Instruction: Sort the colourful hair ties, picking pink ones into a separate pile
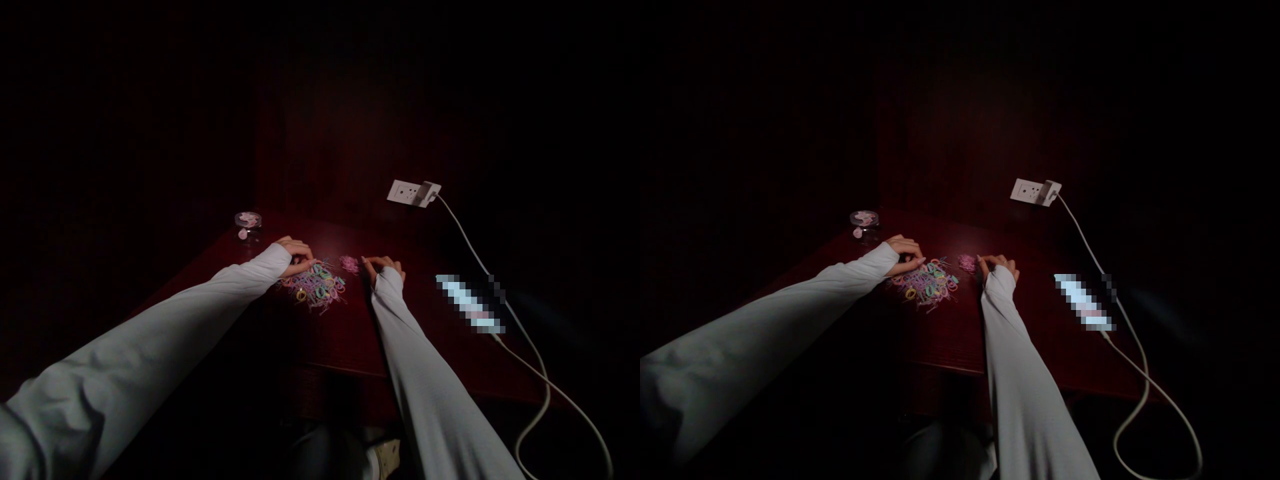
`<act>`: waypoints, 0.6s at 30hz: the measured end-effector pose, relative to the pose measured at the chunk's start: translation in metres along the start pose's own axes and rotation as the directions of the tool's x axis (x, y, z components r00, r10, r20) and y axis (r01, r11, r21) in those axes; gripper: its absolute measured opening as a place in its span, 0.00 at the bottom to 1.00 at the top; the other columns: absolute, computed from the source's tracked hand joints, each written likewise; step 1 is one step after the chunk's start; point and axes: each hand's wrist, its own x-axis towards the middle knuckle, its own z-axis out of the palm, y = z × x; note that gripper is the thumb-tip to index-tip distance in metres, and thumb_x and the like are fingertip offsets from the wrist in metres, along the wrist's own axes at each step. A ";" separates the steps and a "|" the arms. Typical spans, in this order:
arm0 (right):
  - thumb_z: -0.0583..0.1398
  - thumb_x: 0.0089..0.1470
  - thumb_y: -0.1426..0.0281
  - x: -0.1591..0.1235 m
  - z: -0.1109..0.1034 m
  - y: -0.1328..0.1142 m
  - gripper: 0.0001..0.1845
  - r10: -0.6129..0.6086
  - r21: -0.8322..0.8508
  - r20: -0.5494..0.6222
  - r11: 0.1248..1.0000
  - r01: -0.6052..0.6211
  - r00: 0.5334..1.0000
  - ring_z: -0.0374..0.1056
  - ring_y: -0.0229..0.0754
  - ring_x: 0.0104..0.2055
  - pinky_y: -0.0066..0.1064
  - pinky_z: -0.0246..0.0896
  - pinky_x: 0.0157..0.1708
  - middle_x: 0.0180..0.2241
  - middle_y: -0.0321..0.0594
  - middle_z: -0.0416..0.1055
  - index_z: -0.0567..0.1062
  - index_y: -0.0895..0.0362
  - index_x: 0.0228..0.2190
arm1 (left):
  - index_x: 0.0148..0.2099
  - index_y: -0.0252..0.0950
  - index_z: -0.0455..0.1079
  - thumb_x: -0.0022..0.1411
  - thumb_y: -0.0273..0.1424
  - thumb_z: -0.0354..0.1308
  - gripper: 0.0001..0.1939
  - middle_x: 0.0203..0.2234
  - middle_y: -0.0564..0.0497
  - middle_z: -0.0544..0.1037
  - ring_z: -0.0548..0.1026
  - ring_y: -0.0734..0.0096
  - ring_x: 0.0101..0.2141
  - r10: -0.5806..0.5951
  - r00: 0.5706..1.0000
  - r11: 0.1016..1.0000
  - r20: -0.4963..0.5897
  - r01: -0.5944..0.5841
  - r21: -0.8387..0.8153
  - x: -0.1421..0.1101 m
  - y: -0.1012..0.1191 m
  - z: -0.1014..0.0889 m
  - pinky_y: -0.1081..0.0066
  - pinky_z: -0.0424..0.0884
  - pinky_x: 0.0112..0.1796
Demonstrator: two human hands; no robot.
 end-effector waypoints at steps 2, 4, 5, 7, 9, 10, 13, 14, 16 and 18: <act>0.53 0.68 0.43 0.000 0.000 0.000 0.31 0.004 -0.001 0.012 1.000 -0.004 1.000 0.61 0.51 0.49 0.41 0.48 0.48 0.44 0.45 0.78 0.87 0.50 0.38 | 0.31 0.37 0.76 0.71 0.39 0.57 0.17 0.24 0.55 0.77 0.71 0.72 0.28 -0.019 1.000 1.000 -0.021 0.019 0.014 0.001 -0.006 0.006 0.68 0.60 0.41; 0.54 0.68 0.44 -0.001 -0.001 0.000 0.30 0.015 0.002 0.021 1.000 -0.015 1.000 0.62 0.52 0.49 0.41 0.48 0.49 0.44 0.45 0.78 0.87 0.50 0.37 | 0.30 0.37 0.75 0.70 0.40 0.57 0.18 0.23 0.55 0.76 0.70 0.72 0.27 -0.026 0.999 0.999 -0.034 0.027 0.025 0.003 -0.011 0.012 0.68 0.60 0.41; 0.54 0.68 0.44 -0.001 -0.001 0.000 0.30 0.025 0.002 0.025 1.000 -0.025 0.999 0.62 0.53 0.50 0.42 0.49 0.49 0.44 0.45 0.78 0.87 0.51 0.37 | 0.30 0.37 0.75 0.70 0.41 0.57 0.18 0.23 0.56 0.76 0.69 0.72 0.27 -0.022 0.999 0.999 -0.038 0.024 0.028 0.003 -0.013 0.014 0.68 0.60 0.41; 0.55 0.68 0.46 -0.001 -0.002 -0.001 0.28 0.045 -0.004 0.032 0.999 -0.045 0.998 0.63 0.54 0.51 0.42 0.49 0.50 0.45 0.45 0.79 0.87 0.51 0.37 | 0.30 0.37 0.75 0.70 0.42 0.57 0.19 0.22 0.56 0.75 0.69 0.73 0.26 -0.013 0.999 0.999 -0.038 0.015 0.029 0.003 -0.016 0.016 0.67 0.60 0.41; 0.56 0.68 0.48 -0.001 -0.003 -0.002 0.27 0.066 -0.016 0.045 0.998 -0.065 0.997 0.64 0.55 0.52 0.43 0.49 0.51 0.46 0.46 0.80 0.88 0.52 0.39 | 0.30 0.37 0.75 0.71 0.42 0.57 0.19 0.22 0.56 0.75 0.69 0.72 0.26 -0.016 0.999 0.999 -0.029 0.016 0.032 0.002 -0.017 0.016 0.67 0.60 0.41; 0.57 0.68 0.48 -0.002 -0.004 -0.003 0.27 0.074 -0.021 0.052 0.997 -0.073 0.996 0.64 0.56 0.53 0.44 0.50 0.51 0.47 0.46 0.80 0.88 0.52 0.39 | 0.30 0.38 0.75 0.71 0.43 0.56 0.19 0.22 0.56 0.75 0.69 0.72 0.27 -0.020 0.999 0.999 -0.027 0.021 0.035 0.002 -0.018 0.016 0.67 0.61 0.41; 0.55 0.68 0.46 -0.003 -0.003 -0.002 0.31 0.082 -0.010 0.054 0.997 -0.081 0.995 0.64 0.57 0.55 0.45 0.50 0.53 0.49 0.48 0.81 0.88 0.54 0.41 | 0.30 0.38 0.74 0.71 0.43 0.55 0.20 0.23 0.55 0.74 0.69 0.71 0.28 -0.026 0.999 0.999 -0.042 0.027 0.040 0.000 -0.023 0.014 0.67 0.61 0.42; 0.54 0.68 0.44 -0.003 -0.002 -0.001 0.33 0.081 0.003 0.044 0.997 -0.081 0.996 0.64 0.58 0.55 0.46 0.50 0.54 0.48 0.48 0.82 0.88 0.54 0.41 | 0.30 0.38 0.74 0.71 0.43 0.55 0.20 0.23 0.55 0.74 0.70 0.71 0.28 -0.027 0.998 0.999 -0.050 0.029 0.038 0.000 -0.025 0.013 0.67 0.61 0.42; 0.51 0.67 0.41 -0.003 0.002 0.003 0.37 0.086 0.036 0.008 0.996 -0.086 0.996 0.65 0.58 0.54 0.47 0.52 0.54 0.47 0.49 0.82 0.88 0.54 0.39 | 0.30 0.38 0.73 0.71 0.43 0.55 0.19 0.23 0.55 0.74 0.70 0.70 0.29 -0.042 0.997 0.998 -0.061 0.044 0.033 -0.001 -0.031 0.010 0.67 0.61 0.42; 0.48 0.66 0.38 -0.001 0.007 0.010 0.41 0.072 0.064 -0.048 0.996 -0.069 0.996 0.68 0.57 0.51 0.46 0.55 0.53 0.44 0.50 0.83 0.88 0.54 0.37 | 0.31 0.38 0.74 0.69 0.43 0.56 0.18 0.24 0.54 0.75 0.70 0.70 0.30 -0.054 0.997 0.998 -0.054 0.055 0.021 -0.001 -0.037 0.005 0.67 0.61 0.42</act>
